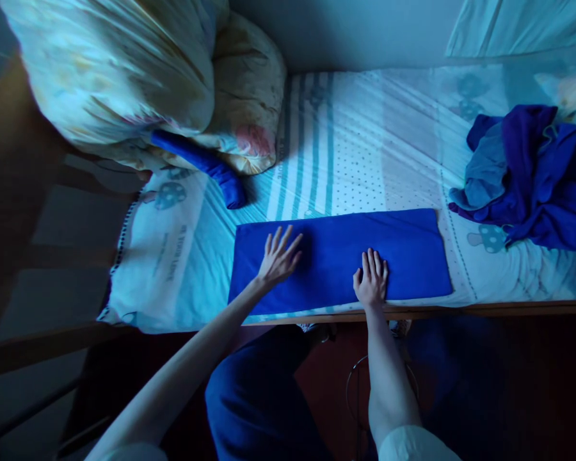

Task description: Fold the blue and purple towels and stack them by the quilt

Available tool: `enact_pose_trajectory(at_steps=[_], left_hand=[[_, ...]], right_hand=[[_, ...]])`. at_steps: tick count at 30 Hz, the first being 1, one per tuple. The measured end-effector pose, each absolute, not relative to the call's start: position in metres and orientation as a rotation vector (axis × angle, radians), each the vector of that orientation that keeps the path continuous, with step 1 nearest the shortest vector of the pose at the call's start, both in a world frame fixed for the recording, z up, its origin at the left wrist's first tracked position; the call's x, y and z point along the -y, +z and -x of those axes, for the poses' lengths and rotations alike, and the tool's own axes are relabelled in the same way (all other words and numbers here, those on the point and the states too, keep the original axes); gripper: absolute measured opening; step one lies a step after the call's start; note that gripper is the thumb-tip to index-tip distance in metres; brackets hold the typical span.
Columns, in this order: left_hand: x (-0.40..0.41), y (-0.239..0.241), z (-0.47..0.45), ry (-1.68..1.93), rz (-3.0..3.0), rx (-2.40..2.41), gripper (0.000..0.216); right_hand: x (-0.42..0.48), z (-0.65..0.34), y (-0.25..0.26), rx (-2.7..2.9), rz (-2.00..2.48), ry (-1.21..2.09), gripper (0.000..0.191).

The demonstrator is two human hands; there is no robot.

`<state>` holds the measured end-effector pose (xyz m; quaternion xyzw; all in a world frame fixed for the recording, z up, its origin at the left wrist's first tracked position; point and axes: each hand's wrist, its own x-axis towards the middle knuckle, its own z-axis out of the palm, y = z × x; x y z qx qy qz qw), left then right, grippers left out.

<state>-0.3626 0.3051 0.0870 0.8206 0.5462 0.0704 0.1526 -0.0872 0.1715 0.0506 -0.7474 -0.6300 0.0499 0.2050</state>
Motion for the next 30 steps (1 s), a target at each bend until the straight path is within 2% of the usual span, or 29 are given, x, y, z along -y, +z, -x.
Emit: enact_pose_trajectory(at_steps=[2,5,9,16,18,30], left_hand=[[-0.306,0.076,0.362,0.201,-2.291,-1.634,0.058],[-0.332,0.064,0.399,0.352,-2.001,-2.057,0.063],[-0.350,0.065,0.422,0.454,-1.720,-2.343,0.066],[-0.216,0.071,0.286,0.381,-2.162,-1.740,0.057],[-0.187,0.063,0.265,0.420,-2.162,-1.726,0.058],[-0.181,0.049,0.272,0.627,-2.124,-1.743,0.064]], right_hand=[[-0.171,0.087,0.049,1.761,2.085,0.138,0.059],[-0.171,0.085,0.046,1.773,2.084,0.148,0.061],[-0.171,0.085,0.043,1.767,2.078,0.174,0.063],[-0.173,0.086,0.050,1.755,2.073,0.179,0.060],[-0.173,0.086,0.051,1.763,2.075,0.185,0.060],[-0.170,0.085,0.052,1.797,2.112,0.180,0.057]])
